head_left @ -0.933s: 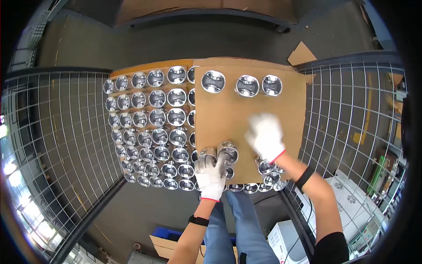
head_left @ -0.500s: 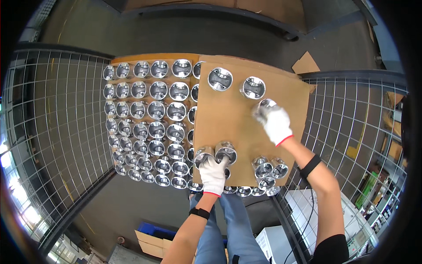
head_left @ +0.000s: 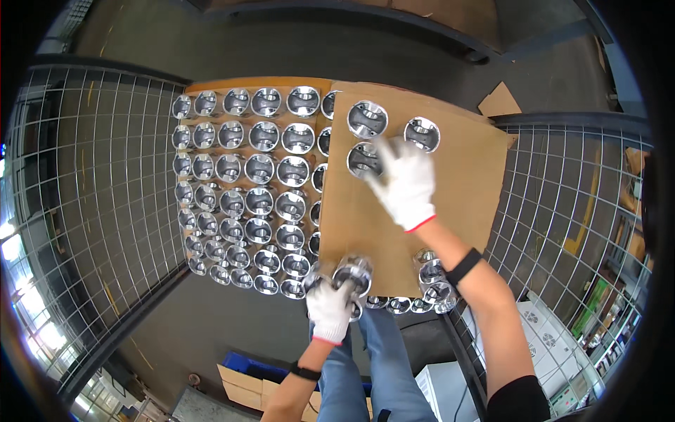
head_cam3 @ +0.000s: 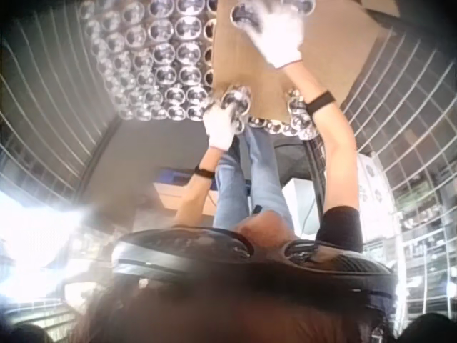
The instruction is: The recorder takes pistons from a crate, places them one by one under a laser marking machine for engraving, and then moves them to another area.
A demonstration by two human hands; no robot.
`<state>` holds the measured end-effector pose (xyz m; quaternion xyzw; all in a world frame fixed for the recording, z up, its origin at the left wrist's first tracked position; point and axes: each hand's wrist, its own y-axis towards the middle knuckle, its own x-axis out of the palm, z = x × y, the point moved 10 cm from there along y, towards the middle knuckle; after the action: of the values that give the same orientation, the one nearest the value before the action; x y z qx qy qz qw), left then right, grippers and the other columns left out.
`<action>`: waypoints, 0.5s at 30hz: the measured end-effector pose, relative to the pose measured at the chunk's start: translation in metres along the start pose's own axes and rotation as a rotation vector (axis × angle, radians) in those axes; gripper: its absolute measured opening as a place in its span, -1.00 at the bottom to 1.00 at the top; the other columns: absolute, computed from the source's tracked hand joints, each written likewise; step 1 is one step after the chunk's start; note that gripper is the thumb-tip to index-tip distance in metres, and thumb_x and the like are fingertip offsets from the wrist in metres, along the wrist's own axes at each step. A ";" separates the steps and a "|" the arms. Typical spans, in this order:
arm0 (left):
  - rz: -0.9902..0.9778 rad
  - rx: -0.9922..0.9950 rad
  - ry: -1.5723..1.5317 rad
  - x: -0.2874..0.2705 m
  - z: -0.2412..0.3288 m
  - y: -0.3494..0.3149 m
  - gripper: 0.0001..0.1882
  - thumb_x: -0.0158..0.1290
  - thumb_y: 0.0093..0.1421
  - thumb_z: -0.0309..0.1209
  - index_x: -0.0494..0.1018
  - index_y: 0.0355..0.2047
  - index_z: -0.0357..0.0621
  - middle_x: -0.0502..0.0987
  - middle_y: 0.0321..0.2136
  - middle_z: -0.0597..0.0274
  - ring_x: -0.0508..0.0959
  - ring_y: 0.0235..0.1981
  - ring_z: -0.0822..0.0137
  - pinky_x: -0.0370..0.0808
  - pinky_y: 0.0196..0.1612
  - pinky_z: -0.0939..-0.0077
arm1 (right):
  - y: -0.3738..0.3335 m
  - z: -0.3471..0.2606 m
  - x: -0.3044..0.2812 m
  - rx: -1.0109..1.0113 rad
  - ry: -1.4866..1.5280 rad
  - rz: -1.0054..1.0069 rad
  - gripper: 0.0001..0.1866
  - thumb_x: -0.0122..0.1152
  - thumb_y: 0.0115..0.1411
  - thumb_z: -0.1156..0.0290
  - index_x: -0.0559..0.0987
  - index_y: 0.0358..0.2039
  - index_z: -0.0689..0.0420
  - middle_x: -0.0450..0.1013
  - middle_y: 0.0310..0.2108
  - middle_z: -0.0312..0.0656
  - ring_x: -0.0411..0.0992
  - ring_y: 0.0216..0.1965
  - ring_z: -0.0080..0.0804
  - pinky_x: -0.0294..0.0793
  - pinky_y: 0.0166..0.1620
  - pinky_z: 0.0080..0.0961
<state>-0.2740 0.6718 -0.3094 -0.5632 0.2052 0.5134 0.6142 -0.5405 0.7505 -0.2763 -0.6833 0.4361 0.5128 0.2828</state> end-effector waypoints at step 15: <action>-0.208 -0.470 0.084 -0.067 -0.097 -0.225 -0.62 0.22 -0.28 -0.43 0.58 -0.35 0.23 0.44 -0.32 -0.02 0.50 -0.34 -0.11 0.47 -0.32 0.05 | 0.036 0.029 0.067 0.389 -0.150 -0.286 -0.52 0.14 0.11 0.38 0.47 0.05 -0.40 0.40 -0.20 -0.01 0.44 -0.15 -0.08 0.49 -0.18 -0.22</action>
<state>-0.0743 0.5936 -0.1725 -0.7293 0.0466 0.4571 0.5069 -0.5794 0.7371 -0.3467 -0.6307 0.4034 0.4233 0.5102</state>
